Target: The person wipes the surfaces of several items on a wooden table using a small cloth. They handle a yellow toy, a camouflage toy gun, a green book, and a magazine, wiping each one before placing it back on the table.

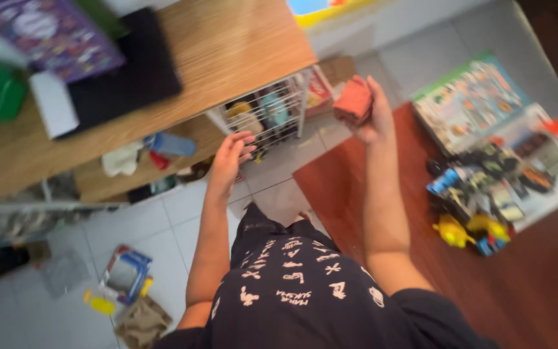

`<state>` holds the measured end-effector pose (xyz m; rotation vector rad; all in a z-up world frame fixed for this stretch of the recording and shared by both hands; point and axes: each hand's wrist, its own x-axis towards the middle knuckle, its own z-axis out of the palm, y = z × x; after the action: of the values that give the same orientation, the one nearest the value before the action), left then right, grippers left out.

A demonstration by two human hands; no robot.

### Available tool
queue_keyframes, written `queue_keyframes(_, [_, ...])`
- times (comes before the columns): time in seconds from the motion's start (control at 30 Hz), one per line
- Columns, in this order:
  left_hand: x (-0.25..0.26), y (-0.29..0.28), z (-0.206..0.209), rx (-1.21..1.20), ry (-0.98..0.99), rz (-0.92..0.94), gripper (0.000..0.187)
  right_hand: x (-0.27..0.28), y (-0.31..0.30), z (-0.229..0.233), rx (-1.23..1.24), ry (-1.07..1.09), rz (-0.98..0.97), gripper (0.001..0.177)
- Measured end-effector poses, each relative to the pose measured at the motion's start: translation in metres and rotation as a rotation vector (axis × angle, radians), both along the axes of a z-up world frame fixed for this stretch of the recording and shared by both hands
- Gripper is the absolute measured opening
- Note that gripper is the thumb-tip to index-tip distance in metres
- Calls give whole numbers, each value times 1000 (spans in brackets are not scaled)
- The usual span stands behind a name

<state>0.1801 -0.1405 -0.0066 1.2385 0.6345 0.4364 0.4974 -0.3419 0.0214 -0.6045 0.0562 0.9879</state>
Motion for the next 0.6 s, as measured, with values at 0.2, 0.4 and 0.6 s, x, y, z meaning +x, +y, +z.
queue_keyframes(0.2, [-29, 47, -13, 1, -48, 92, 30, -73, 60, -65, 81, 258, 274, 21])
queue_keyframes(0.4, [-56, 137, -17, 119, -39, 304, 27, -81, 100, -68, -135, 48, 145, 28])
queue_keyframes(0.6, [-89, 250, -24, 440, -6, 539, 21, -79, 123, -56, 267, 238, 270, 8])
